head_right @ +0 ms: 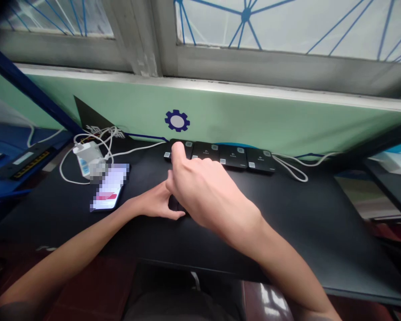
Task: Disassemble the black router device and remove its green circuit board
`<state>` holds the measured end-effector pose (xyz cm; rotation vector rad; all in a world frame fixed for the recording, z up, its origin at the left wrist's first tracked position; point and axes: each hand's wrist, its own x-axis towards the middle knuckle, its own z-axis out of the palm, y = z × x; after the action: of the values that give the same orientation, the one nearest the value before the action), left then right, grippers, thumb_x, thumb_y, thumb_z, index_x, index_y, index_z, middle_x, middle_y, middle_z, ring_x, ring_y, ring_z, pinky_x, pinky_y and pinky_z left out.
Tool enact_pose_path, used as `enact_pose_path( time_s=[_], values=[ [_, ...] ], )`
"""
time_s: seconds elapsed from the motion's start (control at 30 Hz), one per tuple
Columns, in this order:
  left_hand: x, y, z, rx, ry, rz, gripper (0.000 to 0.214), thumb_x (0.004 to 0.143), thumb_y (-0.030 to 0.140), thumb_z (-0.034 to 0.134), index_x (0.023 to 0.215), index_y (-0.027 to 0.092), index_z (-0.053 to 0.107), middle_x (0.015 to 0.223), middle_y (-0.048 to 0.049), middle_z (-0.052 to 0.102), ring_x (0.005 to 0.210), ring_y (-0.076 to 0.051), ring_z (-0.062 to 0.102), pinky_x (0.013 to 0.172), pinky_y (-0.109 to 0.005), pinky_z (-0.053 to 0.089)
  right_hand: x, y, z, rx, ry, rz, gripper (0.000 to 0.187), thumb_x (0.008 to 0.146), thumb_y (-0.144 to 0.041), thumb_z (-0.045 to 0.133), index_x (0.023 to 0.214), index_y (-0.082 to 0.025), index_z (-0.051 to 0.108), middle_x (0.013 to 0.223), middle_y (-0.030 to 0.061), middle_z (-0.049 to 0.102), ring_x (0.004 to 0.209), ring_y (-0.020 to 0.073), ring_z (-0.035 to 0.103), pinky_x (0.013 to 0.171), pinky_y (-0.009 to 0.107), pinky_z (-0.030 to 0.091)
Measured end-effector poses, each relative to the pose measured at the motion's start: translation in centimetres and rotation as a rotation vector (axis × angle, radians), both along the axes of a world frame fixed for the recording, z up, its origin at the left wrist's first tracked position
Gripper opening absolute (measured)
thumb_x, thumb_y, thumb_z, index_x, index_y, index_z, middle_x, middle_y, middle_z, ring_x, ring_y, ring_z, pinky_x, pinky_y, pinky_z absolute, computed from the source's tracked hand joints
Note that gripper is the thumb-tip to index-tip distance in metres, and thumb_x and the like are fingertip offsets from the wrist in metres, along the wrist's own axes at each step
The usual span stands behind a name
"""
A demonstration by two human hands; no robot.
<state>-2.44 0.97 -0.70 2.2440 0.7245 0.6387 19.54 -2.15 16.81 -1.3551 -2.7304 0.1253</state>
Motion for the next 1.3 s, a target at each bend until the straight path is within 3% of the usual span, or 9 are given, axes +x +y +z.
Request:
enact_pose_path(
  time_s=[0.17, 0.3, 0.47, 0.6, 0.73, 0.83, 0.97, 1.07, 1.3],
  values=[
    [0.0, 0.0, 0.0, -0.010, -0.021, -0.001, 0.061, 0.087, 0.037, 0.094, 0.143, 0.026, 0.072, 0.162, -0.0168, 0.061, 0.152, -0.045, 0.060, 0.128, -0.062, 0.054, 0.7, -0.6, 0.0, -0.031, 0.055, -0.011, 0.013, 0.119, -0.031, 0.051, 0.109, -0.022, 0.053, 0.078, 0.0012, 0.068, 0.065, 0.0210, 0.060, 0.065, 0.034, 0.034],
    [0.0, 0.0, 0.0, -0.029, -0.019, -0.001, 0.063, 0.089, 0.039, 0.093, 0.146, 0.026, 0.070, 0.165, -0.0171, 0.060, 0.152, -0.045, 0.060, 0.128, -0.063, 0.054, 0.3, -1.1, -0.2, 0.061, -0.001, 0.032, 0.011, 0.119, -0.024, 0.049, 0.113, -0.019, 0.057, 0.078, 0.0013, 0.066, 0.061, 0.0211, 0.057, 0.061, 0.037, 0.029],
    [-0.1, 0.3, 0.0, -0.061, -0.032, -0.021, 0.061, 0.087, 0.037, 0.094, 0.143, 0.027, 0.072, 0.169, -0.0157, 0.058, 0.159, -0.050, 0.052, 0.128, -0.066, 0.052, -0.9, -1.2, -0.3, 0.154, -0.146, 0.003, 0.034, 0.123, -0.031, 0.041, 0.097, -0.021, 0.061, 0.072, 0.0046, 0.064, 0.056, 0.0227, 0.057, 0.058, 0.038, 0.020],
    [-0.1, 0.4, -0.1, -0.076, -0.039, -0.007, 0.060, 0.087, 0.037, 0.094, 0.141, 0.026, 0.070, 0.163, -0.0169, 0.062, 0.151, -0.047, 0.060, 0.125, -0.064, 0.056, -0.6, -0.9, -0.5, 0.141, -0.100, 0.035, 0.037, 0.119, -0.036, 0.054, 0.084, -0.023, 0.058, 0.069, 0.0036, 0.064, 0.056, 0.0207, 0.056, 0.059, 0.037, 0.021],
    [0.0, 0.3, -0.2, -0.030, -0.040, -0.024, 0.051, 0.089, 0.037, 0.093, 0.134, 0.025, 0.072, 0.171, -0.0175, 0.055, 0.153, -0.045, 0.058, 0.126, -0.064, 0.055, -0.2, -0.5, -0.4, 0.047, -0.072, 0.040, 0.025, 0.114, -0.029, 0.063, 0.090, -0.022, 0.060, 0.077, 0.0024, 0.067, 0.062, 0.0192, 0.055, 0.062, 0.037, 0.026],
    [0.1, 0.2, 0.0, -0.028, -0.048, -0.017, 0.057, 0.088, 0.035, 0.093, 0.140, 0.027, 0.070, 0.175, -0.0160, 0.051, 0.157, -0.045, 0.056, 0.126, -0.064, 0.055, 0.1, -0.3, -0.4, -0.013, -0.040, 0.039, 0.016, 0.109, -0.020, 0.064, 0.095, -0.023, 0.058, 0.076, -0.0009, 0.063, 0.064, 0.0181, 0.051, 0.064, 0.036, 0.028],
    [0.1, 0.3, -0.1, -0.067, -0.046, -0.015, 0.054, 0.086, 0.032, 0.092, 0.135, 0.025, 0.071, 0.170, -0.0157, 0.056, 0.155, -0.046, 0.057, 0.123, -0.062, 0.056, 0.7, -0.2, -0.9, -0.014, 0.057, 0.121, 0.012, 0.106, -0.011, 0.058, 0.104, -0.023, 0.056, 0.081, -0.0019, 0.065, 0.068, 0.0176, 0.051, 0.069, 0.035, 0.030],
    [0.1, 0.4, -0.1, -0.087, -0.054, -0.010, 0.054, 0.084, 0.032, 0.093, 0.132, 0.023, 0.071, 0.165, -0.0168, 0.059, 0.151, -0.047, 0.059, 0.121, -0.063, 0.057, 0.6, -0.3, -0.9, 0.007, 0.054, 0.134, 0.011, 0.106, -0.014, 0.058, 0.101, -0.024, 0.057, 0.082, -0.0013, 0.065, 0.068, 0.0177, 0.051, 0.067, 0.036, 0.029],
    [0.2, 0.2, 0.8, -0.130, -0.046, -0.003, 0.056, 0.083, 0.032, 0.094, 0.135, 0.025, 0.074, 0.156, -0.0148, 0.068, 0.151, -0.048, 0.060, 0.123, -0.065, 0.056, -1.7, -0.6, 0.1, 0.102, -0.123, -0.061, 0.045, 0.120, -0.044, 0.047, 0.084, -0.023, 0.064, 0.072, 0.0064, 0.069, 0.065, 0.0248, 0.065, 0.062, 0.037, 0.024]
  ],
)
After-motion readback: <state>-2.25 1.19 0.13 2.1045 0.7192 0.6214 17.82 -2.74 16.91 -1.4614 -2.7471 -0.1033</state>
